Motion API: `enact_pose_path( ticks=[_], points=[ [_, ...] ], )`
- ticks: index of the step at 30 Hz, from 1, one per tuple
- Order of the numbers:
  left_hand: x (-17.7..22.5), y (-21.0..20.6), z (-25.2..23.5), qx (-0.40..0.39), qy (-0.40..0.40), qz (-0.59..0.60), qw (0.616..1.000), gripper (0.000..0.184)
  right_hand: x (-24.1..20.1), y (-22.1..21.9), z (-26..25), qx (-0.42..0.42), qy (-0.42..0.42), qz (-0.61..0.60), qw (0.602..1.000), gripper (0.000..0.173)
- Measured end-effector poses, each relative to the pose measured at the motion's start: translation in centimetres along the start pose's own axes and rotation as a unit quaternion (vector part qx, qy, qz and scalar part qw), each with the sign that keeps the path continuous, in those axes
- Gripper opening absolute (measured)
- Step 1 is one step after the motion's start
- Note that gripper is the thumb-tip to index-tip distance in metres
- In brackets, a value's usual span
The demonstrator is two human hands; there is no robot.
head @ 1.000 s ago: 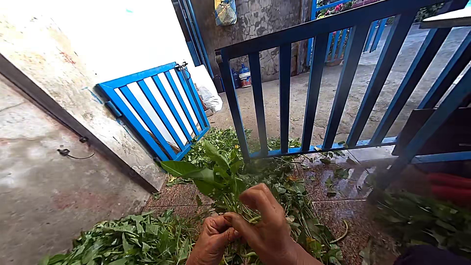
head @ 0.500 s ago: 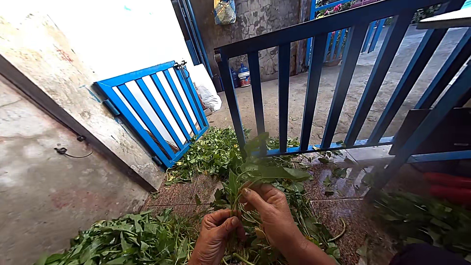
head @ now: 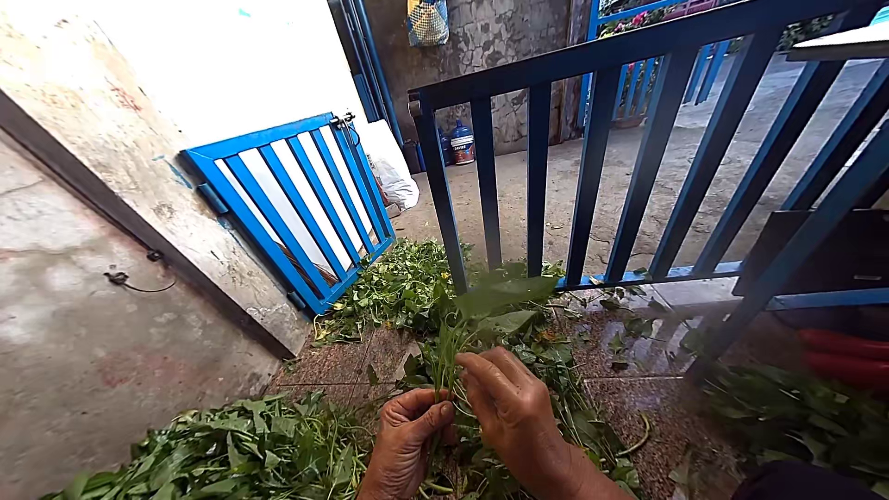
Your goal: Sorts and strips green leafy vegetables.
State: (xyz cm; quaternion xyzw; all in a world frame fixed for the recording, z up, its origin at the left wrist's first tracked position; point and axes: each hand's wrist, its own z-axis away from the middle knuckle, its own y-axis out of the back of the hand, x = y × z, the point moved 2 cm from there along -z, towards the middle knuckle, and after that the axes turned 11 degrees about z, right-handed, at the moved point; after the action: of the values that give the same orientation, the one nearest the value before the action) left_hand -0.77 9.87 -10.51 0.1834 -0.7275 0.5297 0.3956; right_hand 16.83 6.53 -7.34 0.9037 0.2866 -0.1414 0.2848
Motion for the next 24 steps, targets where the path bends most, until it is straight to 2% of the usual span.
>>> enact_pose_path(
  ticks=[3,6,11,15,17,18,20,22,24],
  points=[
    [-0.1,0.0,0.1,0.011,0.002,-0.005,1.0,0.016,-0.2,0.6,-1.0,0.045,0.079,0.124,0.988,0.017],
    [-0.1,-0.2,0.2,0.024,0.004,-0.007,1.0,0.015,-0.1,0.9,-1.5,0.009,0.095,0.224,0.97,0.019],
    [0.2,-0.4,0.2,0.067,0.003,-0.028,0.997,0.014,0.3,1.1,-1.7,-0.068,0.138,0.249,0.956,0.018],
    [0.3,-0.4,0.2,0.058,0.013,-0.05,0.997,0.013,0.1,0.7,-1.4,-0.099,0.179,0.242,0.949,0.016],
    [0.2,-0.4,0.2,0.045,0.031,-0.057,0.997,0.012,0.3,0.5,-1.2,-0.112,0.123,0.15,0.975,0.019],
    [0.1,-0.3,0.2,0.038,0.041,-0.061,0.997,0.012,0.5,0.5,-1.2,-0.111,0.054,0.063,0.99,0.02],
    [0.1,-0.1,0.1,0.041,0.057,-0.067,0.995,0.011,0.8,1.1,-1.9,-0.089,-0.078,-0.082,0.99,0.023],
    [0.1,0.1,0.2,0.052,0.068,-0.061,0.994,0.011,1.0,2.1,-3.0,-0.117,-0.103,-0.111,0.982,0.023],
    [0.3,0.2,0.2,0.058,0.078,-0.056,0.994,0.012,0.8,2.7,-3.8,-0.158,-0.055,-0.019,0.986,0.02]
  ],
)
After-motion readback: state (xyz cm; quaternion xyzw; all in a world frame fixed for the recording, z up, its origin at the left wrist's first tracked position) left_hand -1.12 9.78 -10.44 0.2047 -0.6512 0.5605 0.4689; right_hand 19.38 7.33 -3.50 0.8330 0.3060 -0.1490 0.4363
